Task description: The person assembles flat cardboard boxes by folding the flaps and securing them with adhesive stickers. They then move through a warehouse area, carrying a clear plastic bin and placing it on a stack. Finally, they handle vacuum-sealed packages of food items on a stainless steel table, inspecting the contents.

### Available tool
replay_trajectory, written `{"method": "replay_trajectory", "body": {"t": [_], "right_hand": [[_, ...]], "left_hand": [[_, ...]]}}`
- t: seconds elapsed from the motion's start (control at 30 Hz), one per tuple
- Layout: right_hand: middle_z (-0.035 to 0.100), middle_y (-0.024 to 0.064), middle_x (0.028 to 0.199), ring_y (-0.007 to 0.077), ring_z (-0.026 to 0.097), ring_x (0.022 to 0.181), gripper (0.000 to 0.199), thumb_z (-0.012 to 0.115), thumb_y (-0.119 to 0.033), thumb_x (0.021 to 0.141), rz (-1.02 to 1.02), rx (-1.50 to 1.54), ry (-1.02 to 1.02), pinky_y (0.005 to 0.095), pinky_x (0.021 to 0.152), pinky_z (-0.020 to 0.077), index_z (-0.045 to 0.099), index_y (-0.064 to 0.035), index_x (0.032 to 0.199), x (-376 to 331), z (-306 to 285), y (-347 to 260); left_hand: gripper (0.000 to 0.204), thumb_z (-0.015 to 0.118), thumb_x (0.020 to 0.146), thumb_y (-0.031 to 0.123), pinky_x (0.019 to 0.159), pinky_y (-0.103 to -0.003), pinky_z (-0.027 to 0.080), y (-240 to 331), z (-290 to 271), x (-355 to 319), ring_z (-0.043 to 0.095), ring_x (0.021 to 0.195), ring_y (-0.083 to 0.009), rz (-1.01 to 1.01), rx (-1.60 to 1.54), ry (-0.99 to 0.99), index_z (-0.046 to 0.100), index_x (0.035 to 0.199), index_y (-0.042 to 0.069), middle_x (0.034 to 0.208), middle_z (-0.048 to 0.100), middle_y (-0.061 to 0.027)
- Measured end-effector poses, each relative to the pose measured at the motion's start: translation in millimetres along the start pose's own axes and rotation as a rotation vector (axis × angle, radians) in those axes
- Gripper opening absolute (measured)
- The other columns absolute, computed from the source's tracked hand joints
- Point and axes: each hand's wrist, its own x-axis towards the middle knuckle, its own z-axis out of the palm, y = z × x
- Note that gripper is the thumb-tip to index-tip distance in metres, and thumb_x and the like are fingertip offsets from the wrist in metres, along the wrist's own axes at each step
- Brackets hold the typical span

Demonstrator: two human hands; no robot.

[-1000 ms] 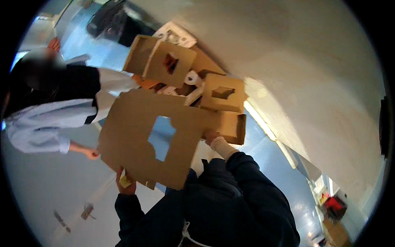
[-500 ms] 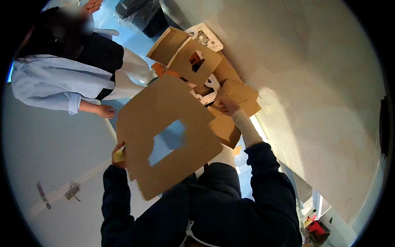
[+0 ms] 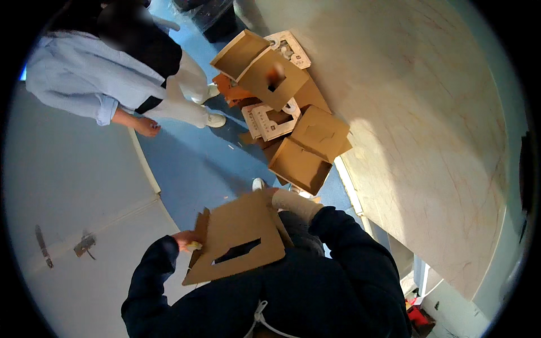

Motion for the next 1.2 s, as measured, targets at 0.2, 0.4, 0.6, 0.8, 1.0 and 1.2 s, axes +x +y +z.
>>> {"method": "replay_trajectory", "body": {"t": [0.2, 0.4, 0.6, 0.8, 1.0, 1.2], "right_hand": [[0.059, 0.0130, 0.097, 0.0283, 0.056, 0.087, 0.032, 0.056, -0.030, 0.077, -0.060, -0.382, -0.316, 0.0401, 0.071, 0.0452, 0.060, -0.0052, 0.096, 13, 69, -20], [0.052, 0.0141, 0.111, 0.0273, 0.050, 0.103, 0.034, 0.049, -0.031, 0.081, -0.031, -0.010, -0.099, 0.0366, 0.086, 0.0397, 0.056, -0.0101, 0.107, -66, 26, -66], [0.049, 0.0175, 0.113, 0.0340, 0.040, 0.113, 0.023, 0.053, -0.002, 0.074, -0.574, 0.198, 0.352, 0.0340, 0.096, 0.0327, 0.055, -0.0041, 0.097, -136, 25, -50], [0.054, 0.0077, 0.107, 0.0269, 0.042, 0.113, 0.020, 0.055, 0.001, 0.063, -0.666, -0.073, 0.203, 0.0379, 0.096, 0.0315, 0.057, -0.0103, 0.079, -136, 20, -37], [0.060, 0.0000, 0.085, 0.0200, 0.049, 0.106, 0.008, 0.058, -0.007, 0.071, -0.605, 0.061, 0.080, 0.0404, 0.098, 0.0275, 0.054, -0.0129, 0.073, -158, -7, -48], [0.061, -0.0007, 0.087, 0.0197, 0.051, 0.104, 0.008, 0.056, -0.006, 0.072, -0.654, -0.089, 0.100, 0.0401, 0.099, 0.0274, 0.054, -0.0137, 0.071, -164, -15, -9]], "left_hand": [[0.025, 0.047, 0.079, 0.019, 0.074, -0.038, 0.043, 23, 21, 62, 0.056, 0.084, -0.0291, -0.372, 0.301, -0.270, 0.059, 0.096, 0.005, 0.095, 0.060, -0.0152], [0.032, 0.039, 0.083, 0.016, 0.082, -0.036, 0.041, 11, 31, 19, 0.054, 0.092, -0.0274, -0.275, -0.155, 0.162, 0.051, 0.108, 0.000, 0.102, 0.056, -0.0157], [0.035, 0.054, 0.080, 0.015, 0.077, -0.027, 0.045, -58, 65, -26, 0.054, 0.087, -0.0151, -0.007, -1.120, 0.249, 0.049, 0.111, 0.000, 0.099, 0.055, -0.0067], [0.045, 0.047, 0.073, 0.005, 0.071, -0.035, 0.048, -1, 41, -57, 0.058, 0.078, -0.0259, 0.015, 0.316, 0.277, 0.048, 0.116, 0.021, 0.116, 0.047, -0.0104], [0.047, 0.054, 0.072, 0.011, 0.065, -0.039, 0.048, 0, 59, -32, 0.057, 0.069, -0.0293, -0.005, 0.374, 0.312, 0.045, 0.116, 0.024, 0.127, 0.034, -0.0096], [0.064, 0.047, 0.071, -0.001, 0.056, -0.026, 0.043, -22, 84, 16, 0.046, 0.054, -0.0156, -0.078, -0.412, 0.495, 0.032, 0.128, 0.021, 0.119, 0.045, -0.0081]]}}
